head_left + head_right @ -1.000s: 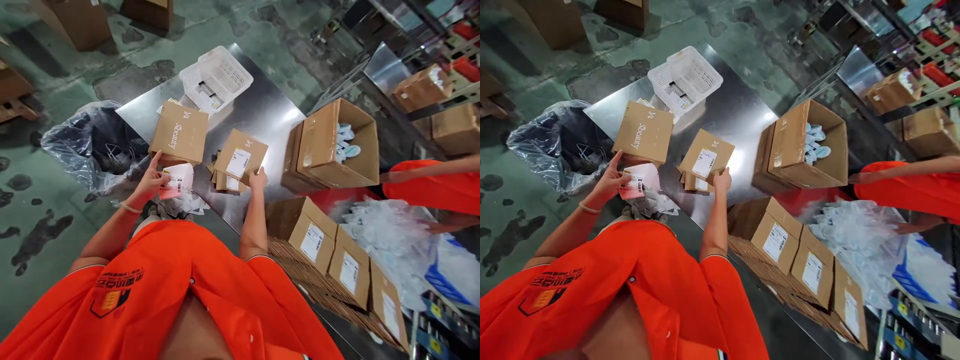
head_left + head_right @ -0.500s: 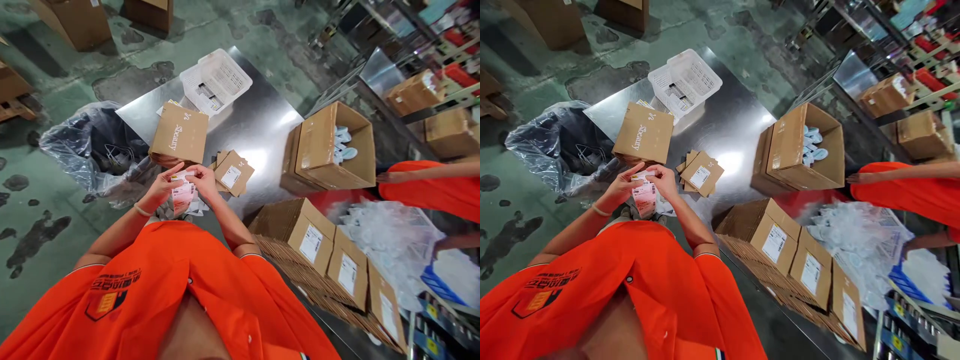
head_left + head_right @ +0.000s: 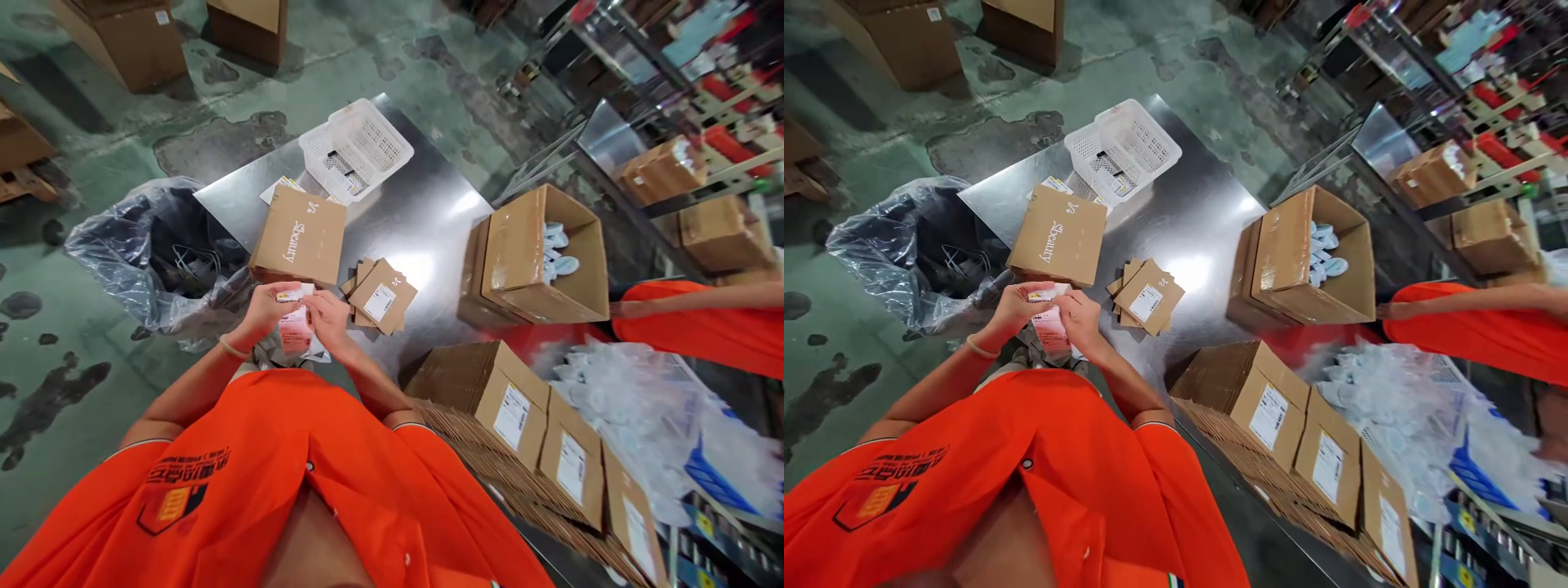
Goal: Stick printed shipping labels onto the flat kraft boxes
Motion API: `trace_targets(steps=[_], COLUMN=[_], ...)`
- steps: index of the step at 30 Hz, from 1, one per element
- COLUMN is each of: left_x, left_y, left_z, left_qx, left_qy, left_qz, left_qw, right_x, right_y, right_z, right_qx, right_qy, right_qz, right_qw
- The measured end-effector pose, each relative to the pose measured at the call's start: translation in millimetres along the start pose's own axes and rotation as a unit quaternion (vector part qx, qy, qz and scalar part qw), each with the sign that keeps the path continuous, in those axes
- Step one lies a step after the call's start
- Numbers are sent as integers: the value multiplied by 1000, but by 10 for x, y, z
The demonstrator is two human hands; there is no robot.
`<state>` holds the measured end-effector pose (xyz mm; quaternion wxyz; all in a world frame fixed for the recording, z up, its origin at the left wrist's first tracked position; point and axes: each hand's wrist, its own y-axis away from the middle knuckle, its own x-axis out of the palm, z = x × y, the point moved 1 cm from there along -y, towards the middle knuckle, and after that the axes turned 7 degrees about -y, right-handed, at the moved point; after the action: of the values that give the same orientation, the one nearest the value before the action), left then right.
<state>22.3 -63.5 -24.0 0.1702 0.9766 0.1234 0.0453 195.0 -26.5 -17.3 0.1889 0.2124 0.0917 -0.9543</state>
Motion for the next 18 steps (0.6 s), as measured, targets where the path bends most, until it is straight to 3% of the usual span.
trace_targets(steps=[3,6,9,11,14,18], left_x=[-77,-111,-97,-81,-119,-360], left_y=[-14,27,80,95,97,181], left_z=[90,221,339,419,588,856], left_qx=[-30,-82,-105,-108,-113,-95], left_qy=[27,21,19,22,13,-100], left_qz=[43,72,42,24,30,45], left_qw=[998,994,993,994,993,989], right_x=[-102,-230,-236,-176,-75,29], right_y=[-257,-869,-1538,-1835,-1991,-1853], right_z=[115,128,1,-121,-264,-253], right_qx=[-25,-3,30,53,91,95], right_qy=[34,61,85,101,136,194], right_qz=[-42,-95,-82,-66,-52,-89], right_qw=[998,994,993,991,985,972])
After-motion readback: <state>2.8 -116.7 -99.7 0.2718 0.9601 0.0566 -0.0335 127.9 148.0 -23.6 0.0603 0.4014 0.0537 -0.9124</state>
